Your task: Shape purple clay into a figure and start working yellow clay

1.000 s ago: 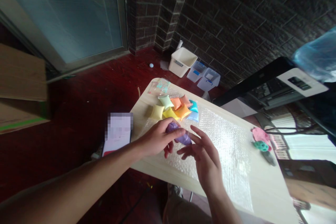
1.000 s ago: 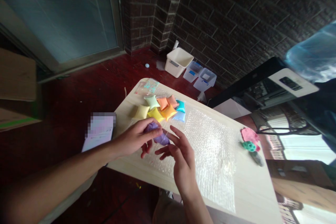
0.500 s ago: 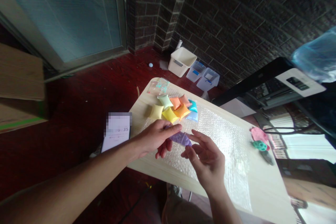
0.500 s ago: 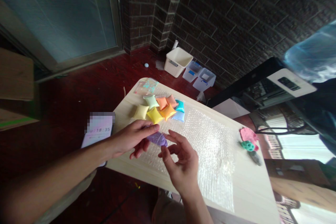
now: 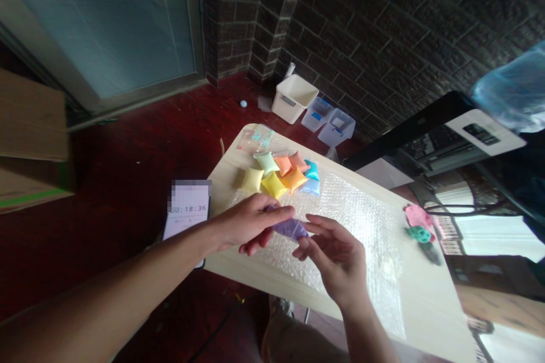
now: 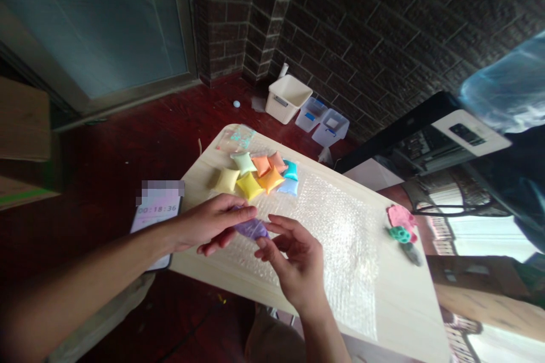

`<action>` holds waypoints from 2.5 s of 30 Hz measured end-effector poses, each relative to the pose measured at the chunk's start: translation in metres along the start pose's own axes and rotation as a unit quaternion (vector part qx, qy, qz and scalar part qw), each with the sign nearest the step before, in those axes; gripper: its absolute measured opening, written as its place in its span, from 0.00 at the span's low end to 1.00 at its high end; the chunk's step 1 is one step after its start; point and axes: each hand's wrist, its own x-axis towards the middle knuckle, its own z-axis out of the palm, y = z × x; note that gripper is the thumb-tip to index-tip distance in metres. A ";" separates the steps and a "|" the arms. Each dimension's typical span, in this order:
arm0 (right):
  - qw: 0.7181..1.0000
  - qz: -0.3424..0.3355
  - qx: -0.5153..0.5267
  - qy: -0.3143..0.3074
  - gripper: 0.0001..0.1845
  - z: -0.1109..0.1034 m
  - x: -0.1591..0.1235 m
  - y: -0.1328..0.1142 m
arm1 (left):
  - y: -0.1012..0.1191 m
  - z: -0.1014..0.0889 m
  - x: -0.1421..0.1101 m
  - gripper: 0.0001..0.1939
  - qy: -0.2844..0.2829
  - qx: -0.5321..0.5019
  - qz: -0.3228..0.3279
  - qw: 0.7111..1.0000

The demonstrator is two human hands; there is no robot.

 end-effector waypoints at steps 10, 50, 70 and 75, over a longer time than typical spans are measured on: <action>1.000 -0.002 -0.006 0.004 0.14 -0.002 0.001 0.004 | 0.002 0.001 -0.001 0.27 -0.028 -0.043 -0.041 0.998; 0.995 0.019 -0.076 0.056 0.24 -0.011 0.013 0.029 | -0.012 -0.003 0.022 0.14 0.185 -0.057 0.164 0.967; 0.955 -0.056 -0.293 -0.004 0.20 -0.015 0.013 0.013 | -0.015 0.012 0.012 0.02 0.220 0.225 0.282 0.906; 0.965 -0.074 -0.245 -0.050 0.07 -0.019 0.013 0.012 | -0.015 0.015 0.009 0.02 0.204 0.260 0.313 0.890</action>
